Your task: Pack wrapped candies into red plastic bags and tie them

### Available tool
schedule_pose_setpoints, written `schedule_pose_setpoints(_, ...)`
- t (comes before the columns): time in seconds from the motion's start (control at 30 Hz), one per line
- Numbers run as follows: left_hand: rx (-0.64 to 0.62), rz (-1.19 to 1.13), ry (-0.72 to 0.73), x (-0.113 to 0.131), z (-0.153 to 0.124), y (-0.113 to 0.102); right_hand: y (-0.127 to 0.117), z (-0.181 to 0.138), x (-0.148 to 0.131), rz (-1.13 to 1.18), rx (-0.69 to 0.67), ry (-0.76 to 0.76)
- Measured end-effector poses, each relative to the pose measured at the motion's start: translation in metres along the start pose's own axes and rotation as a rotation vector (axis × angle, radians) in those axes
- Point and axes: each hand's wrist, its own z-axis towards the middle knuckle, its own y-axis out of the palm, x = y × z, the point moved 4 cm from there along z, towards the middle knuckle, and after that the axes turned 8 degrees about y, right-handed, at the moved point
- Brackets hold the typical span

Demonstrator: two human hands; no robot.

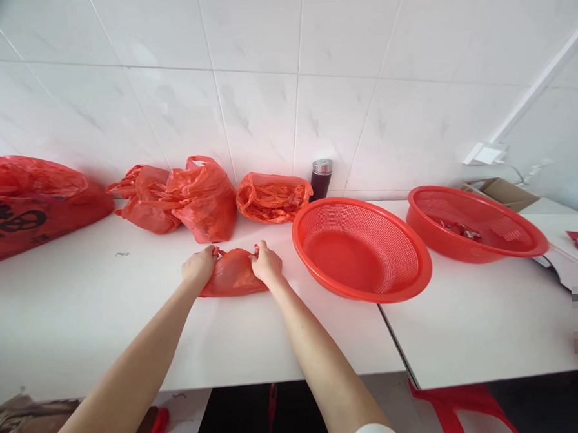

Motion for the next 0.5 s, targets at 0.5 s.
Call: schedule_pose_setpoints(0.5,0.012,0.149,0.076,0.003,0.033,0.013,0.009,0.013,0.003,-0.145,0.089,-0.026)
